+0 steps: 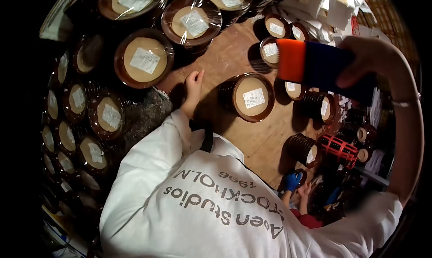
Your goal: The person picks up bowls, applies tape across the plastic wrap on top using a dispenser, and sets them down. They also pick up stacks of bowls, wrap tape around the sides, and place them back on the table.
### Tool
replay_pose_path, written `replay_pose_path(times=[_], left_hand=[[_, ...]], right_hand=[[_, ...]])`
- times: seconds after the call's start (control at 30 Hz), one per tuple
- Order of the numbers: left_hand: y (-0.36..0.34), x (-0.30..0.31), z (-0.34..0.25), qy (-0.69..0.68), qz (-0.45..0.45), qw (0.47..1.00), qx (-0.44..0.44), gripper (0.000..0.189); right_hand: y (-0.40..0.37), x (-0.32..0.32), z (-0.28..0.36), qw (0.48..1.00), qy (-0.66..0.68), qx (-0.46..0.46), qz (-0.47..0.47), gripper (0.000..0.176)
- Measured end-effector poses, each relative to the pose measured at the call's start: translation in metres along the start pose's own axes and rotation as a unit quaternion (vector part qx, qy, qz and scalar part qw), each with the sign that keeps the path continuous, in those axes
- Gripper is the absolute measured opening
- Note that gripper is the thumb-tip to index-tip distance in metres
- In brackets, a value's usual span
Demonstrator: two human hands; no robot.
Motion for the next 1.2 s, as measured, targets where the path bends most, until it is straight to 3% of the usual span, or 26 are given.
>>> replay_pose_path(times=[0.03, 0.1, 0.13, 0.17, 0.23, 0.27, 0.37, 0.5, 0.6, 0.67, 0.87, 1.0, 1.03, 1.07, 1.1, 1.17, 1.2], left_hand=[[-0.004, -0.006, 0.017, -0.003, -0.007, 1.0, 0.005, 0.029], [-0.008, -0.022, 0.04, -0.061, -0.016, 0.995, -0.077, 0.028], [-0.012, -0.017, 0.022, 0.023, 0.026, 0.997, -0.069, 0.021], [-0.014, -0.019, 0.023, 0.02, 0.021, 0.997, -0.066, 0.021], [-0.013, -0.022, 0.018, 0.243, 0.11, 0.963, -0.046, 0.028], [-0.014, -0.025, 0.014, 0.234, 0.113, 0.964, -0.052, 0.028], [-0.017, -0.029, 0.005, 0.224, 0.155, 0.962, -0.025, 0.032], [-0.025, -0.05, 0.035, 0.206, 0.174, 0.963, -0.006, 0.038], [-0.016, -0.049, 0.034, 0.253, 0.25, 0.934, 0.019, 0.04], [-0.013, -0.055, 0.04, 0.319, 0.343, 0.882, 0.044, 0.033], [-0.006, -0.052, 0.04, 0.387, 0.423, 0.813, -0.1, 0.016], [-0.008, -0.059, 0.025, 0.386, 0.393, 0.832, -0.066, 0.017], [-0.019, -0.06, 0.028, 0.212, 0.29, 0.933, -0.027, 0.023], [-0.025, -0.061, 0.032, 0.026, 0.173, 0.984, 0.012, 0.028], [-0.031, -0.067, 0.05, 0.027, 0.182, 0.983, 0.009, 0.028], [-0.029, -0.078, 0.087, -0.2, 0.204, 0.938, 0.198, 0.04], [-0.026, -0.074, 0.082, -0.195, 0.213, 0.937, 0.194, 0.04]], right_hand=[[0.017, -0.002, 0.009, 0.995, -0.08, 0.037, -0.056, 0.061], [0.032, -0.002, 0.038, 0.999, -0.022, 0.034, -0.011, 0.062], [0.039, -0.003, 0.049, 0.998, 0.045, 0.028, 0.035, 0.064], [0.046, -0.002, 0.056, 0.998, 0.039, 0.028, 0.036, 0.064], [0.059, -0.001, 0.064, 0.987, 0.042, 0.008, 0.153, 0.065], [0.061, -0.003, 0.063, 0.993, 0.037, 0.013, 0.113, 0.06], [0.069, -0.007, 0.06, 0.986, 0.073, 0.013, 0.152, 0.057], [0.079, -0.007, 0.049, 0.985, -0.014, 0.011, 0.17, 0.058], [0.085, -0.01, 0.036, 0.983, 0.023, 0.037, 0.177, 0.057], [0.088, -0.01, 0.032, 0.975, 0.057, 0.029, 0.213, 0.057], [0.085, -0.02, 0.018, 0.971, 0.103, 0.015, 0.214, 0.055], [0.08, -0.027, 0.005, 0.975, 0.096, -0.003, 0.201, 0.044], [0.079, -0.03, 0.0, 0.974, 0.104, -0.006, 0.199, 0.044], [0.079, -0.034, -0.005, 0.974, 0.114, -0.002, 0.195, 0.047], [0.078, -0.04, -0.01, 0.973, 0.122, 0.001, 0.194, 0.05], [0.074, -0.047, -0.018, 0.97, 0.174, -0.006, 0.168, 0.041], [0.07, -0.048, -0.015, 0.964, 0.191, -0.026, 0.183, 0.041]])
Point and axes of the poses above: each hand's wrist, its own y-axis towards the middle knuckle, its own x-axis out of the back of the hand, z = x × y, the point moved 1 cm from there along y, towards the middle knuckle, and after that the axes turned 8 degrees about -x, right-handed, at the moved point
